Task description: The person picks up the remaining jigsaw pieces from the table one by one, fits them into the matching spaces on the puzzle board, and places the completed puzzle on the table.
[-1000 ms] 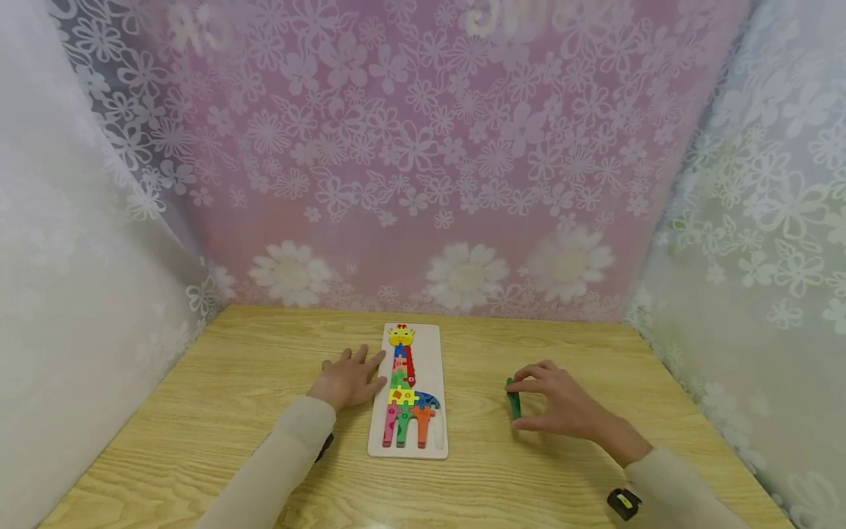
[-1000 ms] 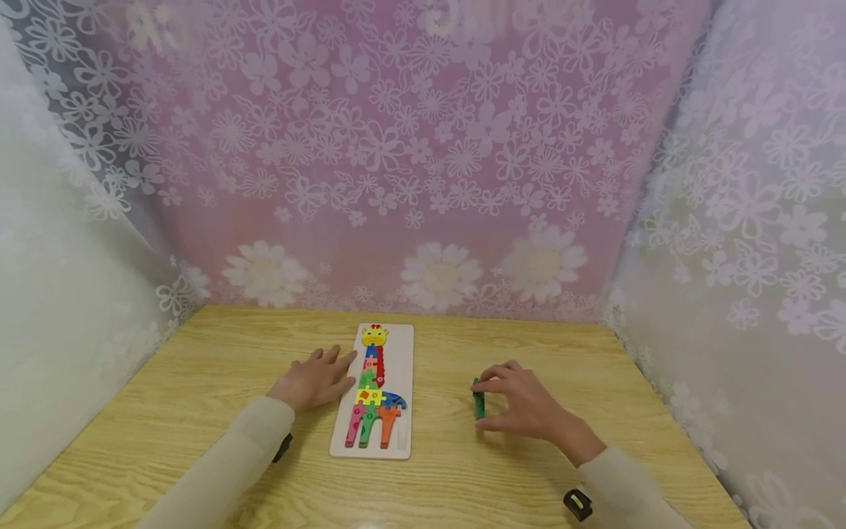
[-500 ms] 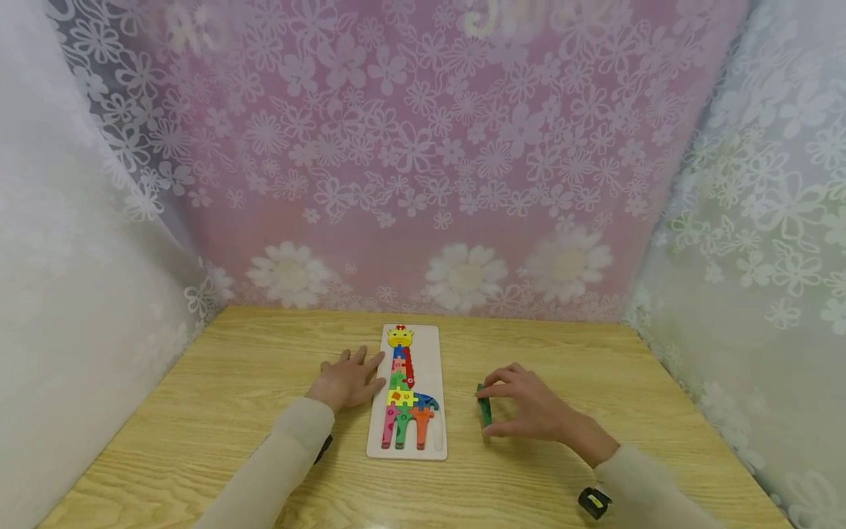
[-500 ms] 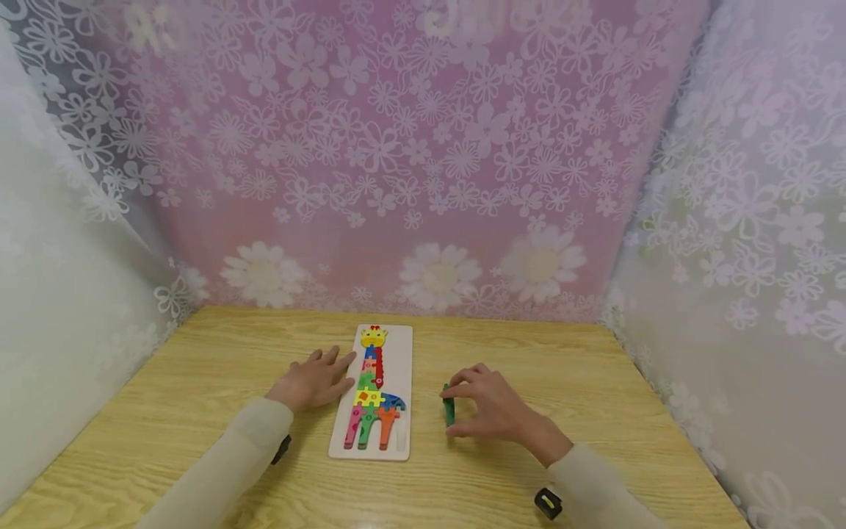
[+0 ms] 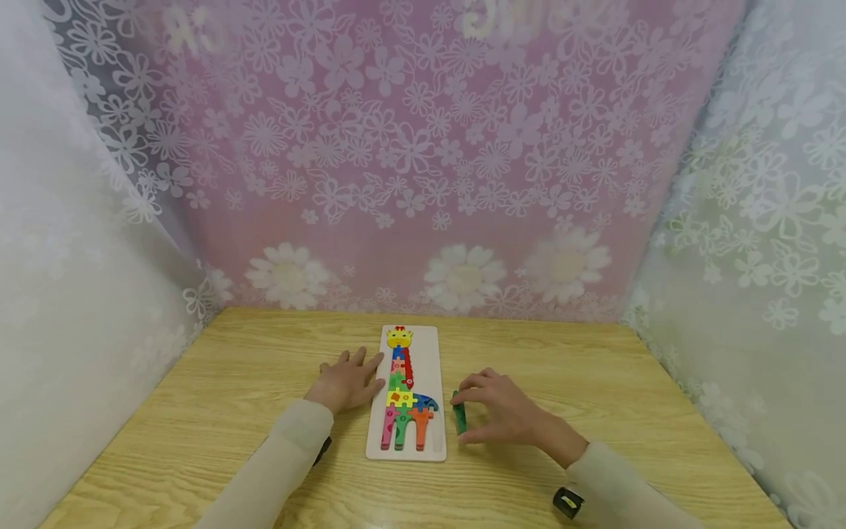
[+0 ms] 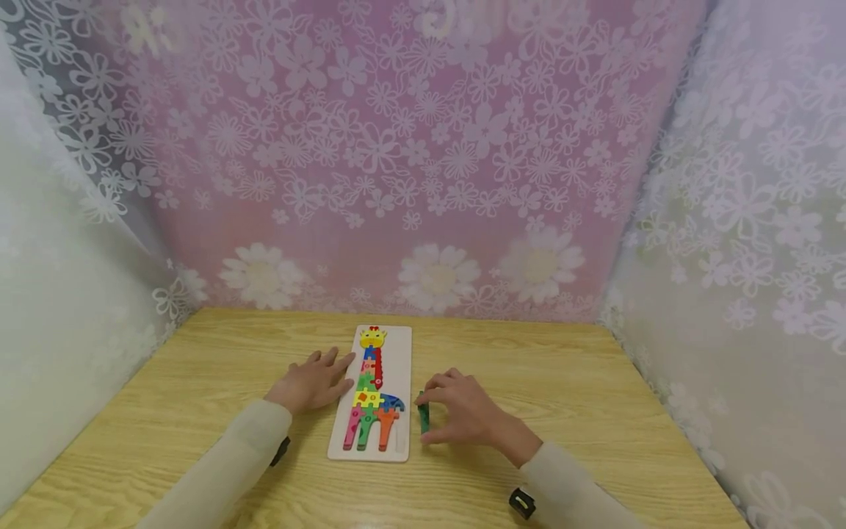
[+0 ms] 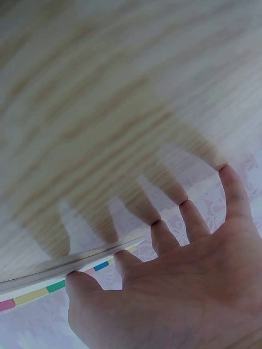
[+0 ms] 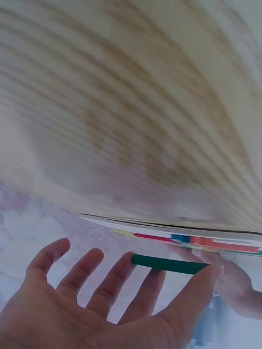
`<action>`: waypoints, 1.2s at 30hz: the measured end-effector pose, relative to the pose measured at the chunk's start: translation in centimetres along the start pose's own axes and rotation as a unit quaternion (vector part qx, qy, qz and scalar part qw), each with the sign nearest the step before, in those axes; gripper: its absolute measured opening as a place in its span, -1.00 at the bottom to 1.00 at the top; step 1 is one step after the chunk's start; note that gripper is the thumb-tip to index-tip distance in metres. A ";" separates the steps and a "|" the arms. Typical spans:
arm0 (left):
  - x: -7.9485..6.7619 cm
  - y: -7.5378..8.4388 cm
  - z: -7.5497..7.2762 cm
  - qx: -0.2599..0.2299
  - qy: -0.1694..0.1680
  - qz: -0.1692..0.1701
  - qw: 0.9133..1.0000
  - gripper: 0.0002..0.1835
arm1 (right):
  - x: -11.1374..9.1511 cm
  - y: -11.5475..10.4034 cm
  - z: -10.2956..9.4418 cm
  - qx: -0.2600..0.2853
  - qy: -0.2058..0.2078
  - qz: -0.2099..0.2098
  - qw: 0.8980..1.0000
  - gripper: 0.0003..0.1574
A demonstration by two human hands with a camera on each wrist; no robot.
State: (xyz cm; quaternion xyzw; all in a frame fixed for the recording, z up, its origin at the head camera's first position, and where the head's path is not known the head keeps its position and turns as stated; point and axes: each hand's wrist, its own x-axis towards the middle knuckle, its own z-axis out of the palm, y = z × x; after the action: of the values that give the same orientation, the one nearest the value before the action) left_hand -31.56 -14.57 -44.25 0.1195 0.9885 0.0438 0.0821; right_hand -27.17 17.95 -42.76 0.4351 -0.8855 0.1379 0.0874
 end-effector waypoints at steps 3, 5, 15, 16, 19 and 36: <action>0.0 0.1 0.0 0.000 -0.001 0.000 1.000 -0.28 | 0.4 -0.4 0.1 -0.003 -0.013 0.003 1.000 -0.35; 0.0 0.1 -0.1 0.000 -0.003 -0.002 1.000 -0.28 | 0.6 -0.6 0.3 -0.004 -0.020 0.008 1.000 -0.34; -0.1 0.1 -0.2 0.001 -0.002 -0.003 1.000 -0.28 | 1.6 -1.7 0.9 0.000 -0.039 0.019 0.999 -0.34; -0.1 0.1 -0.2 0.001 -0.002 -0.003 1.000 -0.28 | 1.6 -1.8 1.0 0.002 -0.044 0.022 0.999 -0.34; -0.1 0.1 -0.2 -0.003 -0.003 -0.002 1.000 -0.28 | 1.9 -2.0 1.3 -0.001 -0.054 0.026 0.998 -0.33; 0.2 0.0 0.0 -0.004 -0.006 -0.002 1.000 -0.28 | 2.5 -2.7 2.2 -0.004 -0.086 0.053 0.995 -0.30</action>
State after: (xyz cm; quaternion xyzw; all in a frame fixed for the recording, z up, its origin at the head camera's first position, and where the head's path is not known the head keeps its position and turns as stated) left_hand -31.71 -14.52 -44.32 0.1175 0.9880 0.0468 0.0888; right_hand -26.61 13.79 -43.72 0.3974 -0.9121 0.1011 0.0047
